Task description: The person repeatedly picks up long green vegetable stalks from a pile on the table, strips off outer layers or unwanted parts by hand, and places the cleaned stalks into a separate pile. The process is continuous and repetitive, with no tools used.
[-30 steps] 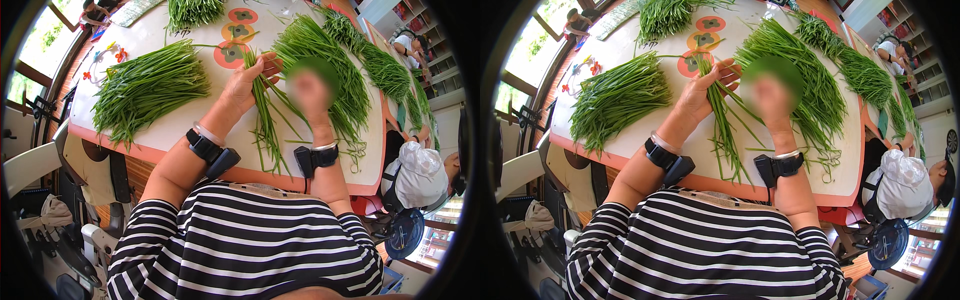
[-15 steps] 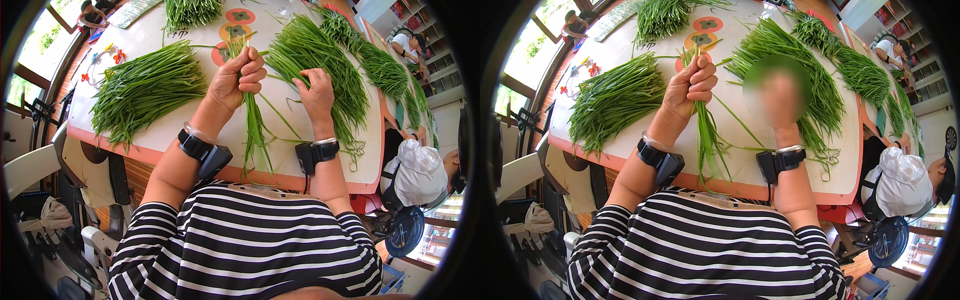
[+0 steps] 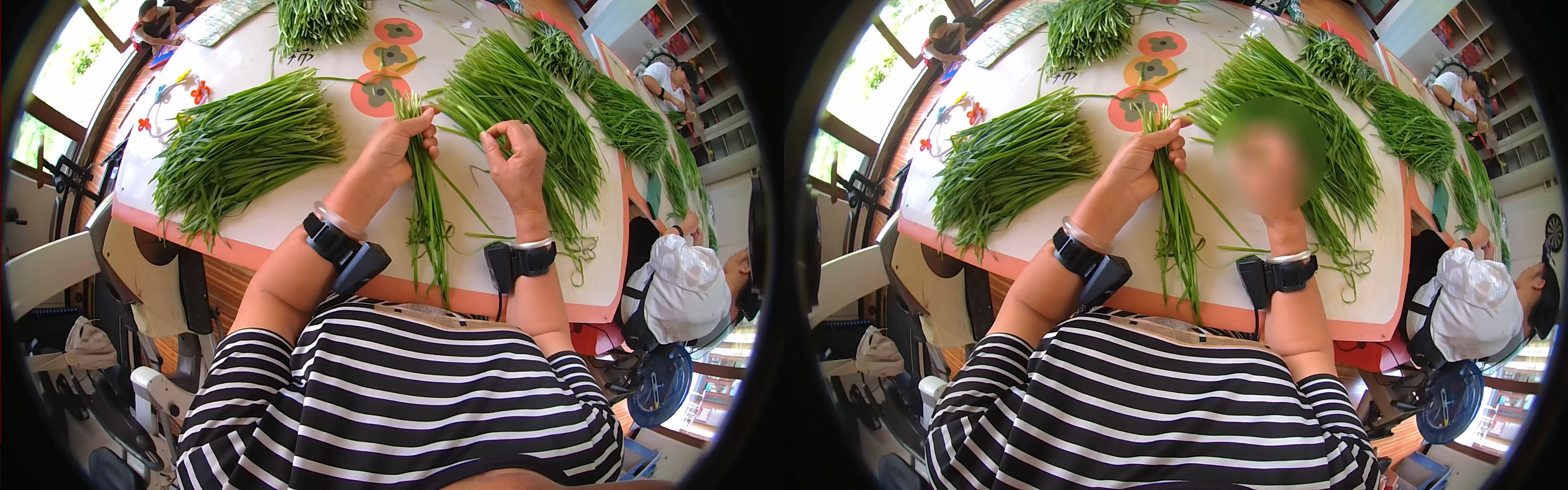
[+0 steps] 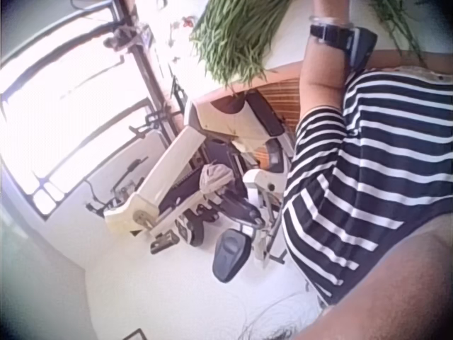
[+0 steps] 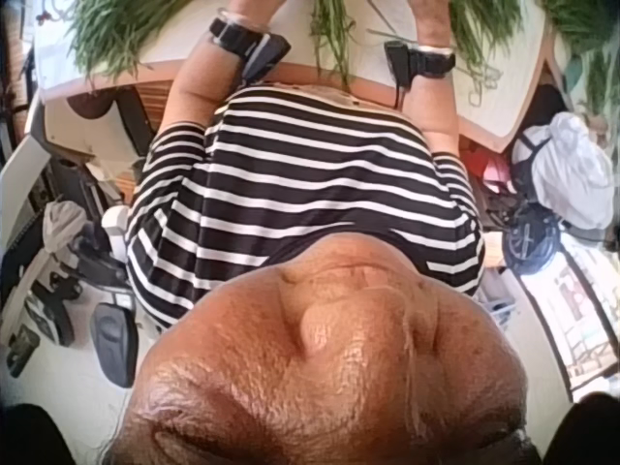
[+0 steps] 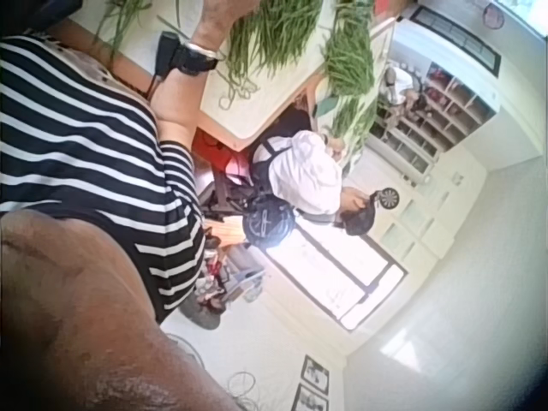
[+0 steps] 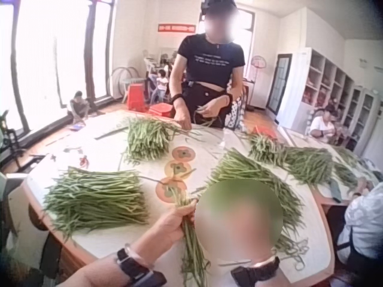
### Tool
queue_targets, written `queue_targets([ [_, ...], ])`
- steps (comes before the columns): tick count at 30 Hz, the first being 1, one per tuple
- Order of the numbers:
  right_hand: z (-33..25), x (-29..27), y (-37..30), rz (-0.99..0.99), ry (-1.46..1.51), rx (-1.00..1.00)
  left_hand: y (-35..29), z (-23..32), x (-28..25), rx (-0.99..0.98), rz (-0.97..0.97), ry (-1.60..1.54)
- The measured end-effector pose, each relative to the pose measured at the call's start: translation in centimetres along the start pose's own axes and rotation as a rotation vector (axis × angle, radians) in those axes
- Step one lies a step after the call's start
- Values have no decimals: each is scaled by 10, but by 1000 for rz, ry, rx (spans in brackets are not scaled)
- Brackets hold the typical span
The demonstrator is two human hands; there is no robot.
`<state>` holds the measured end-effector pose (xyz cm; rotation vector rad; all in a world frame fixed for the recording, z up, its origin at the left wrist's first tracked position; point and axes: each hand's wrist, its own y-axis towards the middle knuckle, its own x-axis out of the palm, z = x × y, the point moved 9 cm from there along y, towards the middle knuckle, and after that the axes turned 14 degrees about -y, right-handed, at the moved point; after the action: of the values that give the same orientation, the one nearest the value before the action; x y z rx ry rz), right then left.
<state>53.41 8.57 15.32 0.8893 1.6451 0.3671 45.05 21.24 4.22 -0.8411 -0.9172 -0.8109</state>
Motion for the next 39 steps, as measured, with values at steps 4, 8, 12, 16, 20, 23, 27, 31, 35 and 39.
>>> queue_targets([
  [4,-2,13,-3,-112,70,-4,3,-3,-4,-13,-38,50],
  [8,6,17,-6,-116,84,27,2,2,-2,36,-41,73],
  [12,6,5,1,-14,-87,45,-3,10,4,96,-19,147],
  [16,10,13,-4,40,-306,-58,-1,2,6,39,-79,112],
  [20,19,21,-5,-73,-361,1,-1,-7,11,-53,-132,-10],
  [23,13,16,-2,-46,-383,-12,4,-10,-1,-101,-59,31],
  [27,7,5,0,71,-342,-31,1,-9,0,-49,-33,92],
  [31,-12,5,0,14,-273,-93,0,-4,5,21,-72,84],
  [35,-22,12,-4,-25,-273,-185,2,1,4,44,-100,91],
  [39,-15,19,-5,-105,-31,-102,-2,4,12,111,-117,108],
])
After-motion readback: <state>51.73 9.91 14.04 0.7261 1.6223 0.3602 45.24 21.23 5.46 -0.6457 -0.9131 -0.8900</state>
